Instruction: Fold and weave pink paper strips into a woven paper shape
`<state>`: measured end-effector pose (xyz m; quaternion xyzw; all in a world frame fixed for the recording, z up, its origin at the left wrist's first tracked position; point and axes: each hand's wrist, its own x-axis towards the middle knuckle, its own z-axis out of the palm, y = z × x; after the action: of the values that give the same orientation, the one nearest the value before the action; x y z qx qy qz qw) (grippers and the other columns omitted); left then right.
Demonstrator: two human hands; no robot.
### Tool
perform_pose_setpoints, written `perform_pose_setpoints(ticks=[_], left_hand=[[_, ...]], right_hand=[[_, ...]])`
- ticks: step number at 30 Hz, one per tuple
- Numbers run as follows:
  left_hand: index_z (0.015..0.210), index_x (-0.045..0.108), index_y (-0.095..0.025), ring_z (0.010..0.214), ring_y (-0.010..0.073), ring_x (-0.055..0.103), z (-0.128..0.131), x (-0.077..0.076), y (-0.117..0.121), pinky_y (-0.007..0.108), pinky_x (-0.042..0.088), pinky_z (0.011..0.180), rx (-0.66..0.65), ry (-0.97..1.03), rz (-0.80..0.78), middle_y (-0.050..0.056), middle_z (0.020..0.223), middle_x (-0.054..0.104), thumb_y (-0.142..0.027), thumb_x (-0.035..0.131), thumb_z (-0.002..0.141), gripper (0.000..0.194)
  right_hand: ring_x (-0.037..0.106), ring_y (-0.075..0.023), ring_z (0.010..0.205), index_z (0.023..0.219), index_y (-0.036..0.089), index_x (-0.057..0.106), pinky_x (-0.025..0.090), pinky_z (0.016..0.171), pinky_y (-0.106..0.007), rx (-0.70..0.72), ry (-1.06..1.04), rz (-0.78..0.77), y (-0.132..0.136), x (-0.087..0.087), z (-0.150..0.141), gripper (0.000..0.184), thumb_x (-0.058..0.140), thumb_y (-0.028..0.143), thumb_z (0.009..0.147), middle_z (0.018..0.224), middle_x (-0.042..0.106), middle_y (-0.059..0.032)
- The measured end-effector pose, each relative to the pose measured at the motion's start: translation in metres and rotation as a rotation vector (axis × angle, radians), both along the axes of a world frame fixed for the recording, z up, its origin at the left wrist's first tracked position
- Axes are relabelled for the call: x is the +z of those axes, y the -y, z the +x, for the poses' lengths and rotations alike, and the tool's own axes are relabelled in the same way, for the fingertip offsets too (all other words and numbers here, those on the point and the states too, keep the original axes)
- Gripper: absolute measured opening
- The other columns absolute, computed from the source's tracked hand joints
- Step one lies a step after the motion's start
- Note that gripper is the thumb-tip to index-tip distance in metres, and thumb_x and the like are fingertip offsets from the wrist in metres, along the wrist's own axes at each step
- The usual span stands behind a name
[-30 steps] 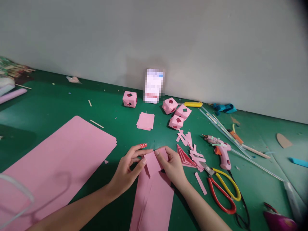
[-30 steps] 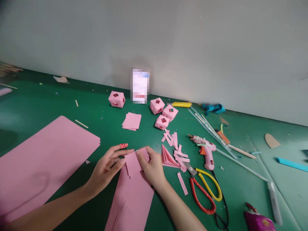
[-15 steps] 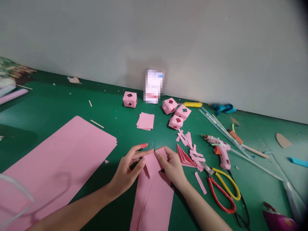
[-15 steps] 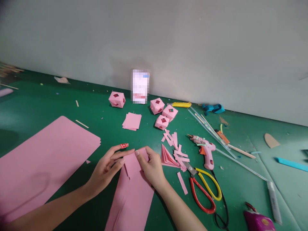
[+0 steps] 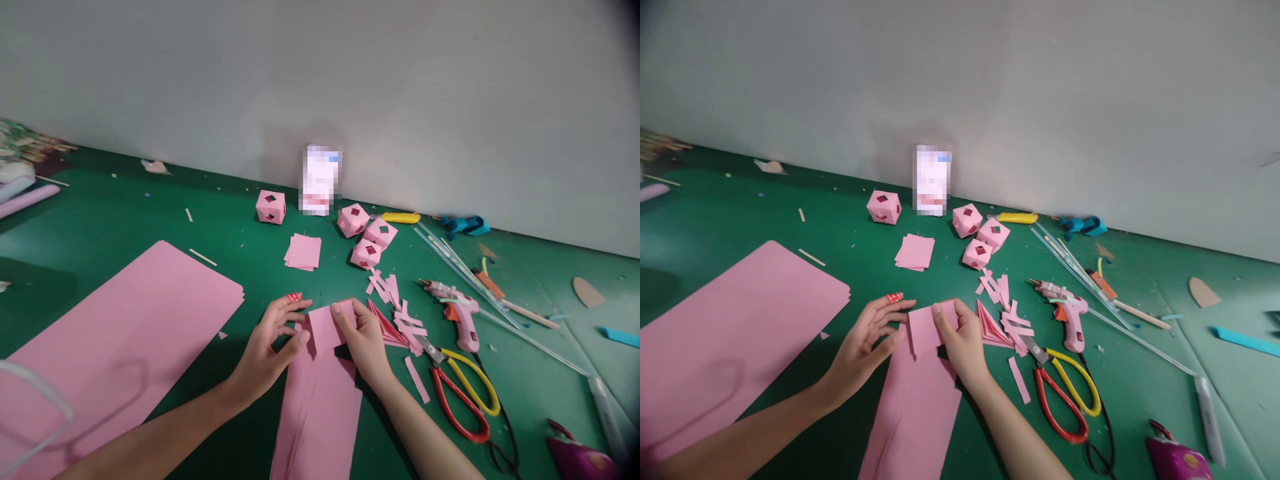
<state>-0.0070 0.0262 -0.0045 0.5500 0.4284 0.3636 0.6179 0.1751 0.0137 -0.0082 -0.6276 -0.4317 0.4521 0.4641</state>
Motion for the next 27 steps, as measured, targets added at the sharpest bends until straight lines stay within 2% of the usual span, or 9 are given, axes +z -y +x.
perform_pose_setpoints(ticks=[3,5,8,12,14,18,23,27], left_hand=[[0.131,0.041,-0.02,0.104,0.0215,0.062,0.001,-0.002,-0.001,0.031,0.051,0.083,0.001,-0.023,-0.013,0.014,0.128,0.059,-0.035,0.061,0.089,0.049],[0.127,0.042,-0.02,0.089,0.0179,0.065,0.001,-0.002,-0.002,0.028,0.05,0.077,0.022,-0.053,-0.041,0.009,0.11,0.067,-0.036,0.059,0.09,0.044],[0.122,0.046,-0.019,0.074,0.0145,0.062,0.0,-0.001,-0.004,0.025,0.046,0.068,0.073,-0.1,-0.055,0.0,0.084,0.066,-0.037,0.058,0.09,0.038],[0.119,0.046,-0.02,0.07,0.0132,0.059,0.0,0.001,-0.004,0.023,0.044,0.064,0.096,-0.106,-0.047,-0.001,0.08,0.064,-0.037,0.058,0.09,0.036],[0.119,0.046,-0.02,0.073,0.0136,0.06,0.001,0.001,-0.004,0.023,0.045,0.066,0.069,-0.097,-0.046,0.0,0.084,0.065,-0.036,0.058,0.09,0.035],[0.117,0.048,-0.02,0.076,0.0149,0.062,0.001,0.0,-0.003,0.024,0.046,0.067,0.011,-0.09,-0.028,0.0,0.083,0.065,-0.036,0.061,0.088,0.036],[0.117,0.048,-0.02,0.073,0.0147,0.061,0.001,0.001,-0.003,0.023,0.046,0.063,0.046,-0.093,-0.043,-0.002,0.077,0.062,-0.034,0.062,0.087,0.037],[0.118,0.047,-0.02,0.072,0.0133,0.06,0.001,0.001,-0.003,0.022,0.045,0.063,0.06,-0.065,-0.055,-0.002,0.076,0.062,-0.032,0.063,0.086,0.037]], right_hand=[[0.049,-0.0128,0.06,0.078,0.018,0.057,0.041,0.054,-0.024,0.098,-0.05,0.008,0.003,-0.001,-0.002,0.031,0.059,0.048,0.087,0.068,0.056,0.0002],[0.053,-0.0135,0.061,0.093,0.018,0.063,0.043,0.055,-0.024,0.169,-0.062,0.013,0.005,-0.001,-0.003,0.027,0.06,0.045,0.087,0.073,0.061,-0.0011],[0.06,-0.0152,0.067,0.112,0.021,0.064,0.047,0.059,-0.025,0.252,-0.028,0.041,0.006,0.002,-0.003,0.03,0.061,0.039,0.087,0.083,0.068,-0.0027],[0.066,-0.0204,0.094,0.103,0.023,0.071,0.05,0.084,-0.032,0.327,0.031,0.097,0.006,0.007,-0.002,0.021,0.062,0.033,0.087,0.102,0.072,-0.0051],[0.067,-0.0212,0.095,0.102,0.023,0.072,0.049,0.086,-0.034,0.344,0.053,0.1,0.006,0.008,-0.002,0.019,0.062,0.032,0.087,0.102,0.073,-0.0052],[0.066,-0.0211,0.087,0.101,0.026,0.075,0.049,0.081,-0.034,0.346,0.117,0.099,0.006,0.008,-0.003,0.019,0.065,0.034,0.087,0.097,0.075,-0.0048],[0.065,-0.0201,0.08,0.098,0.025,0.075,0.048,0.067,-0.03,0.322,0.099,0.07,0.007,0.009,-0.005,0.021,0.066,0.038,0.085,0.095,0.075,-0.0055],[0.061,-0.0162,0.067,0.097,0.021,0.074,0.043,0.056,-0.026,0.324,0.03,0.018,0.007,0.008,-0.004,0.026,0.065,0.042,0.085,0.089,0.074,-0.006]])
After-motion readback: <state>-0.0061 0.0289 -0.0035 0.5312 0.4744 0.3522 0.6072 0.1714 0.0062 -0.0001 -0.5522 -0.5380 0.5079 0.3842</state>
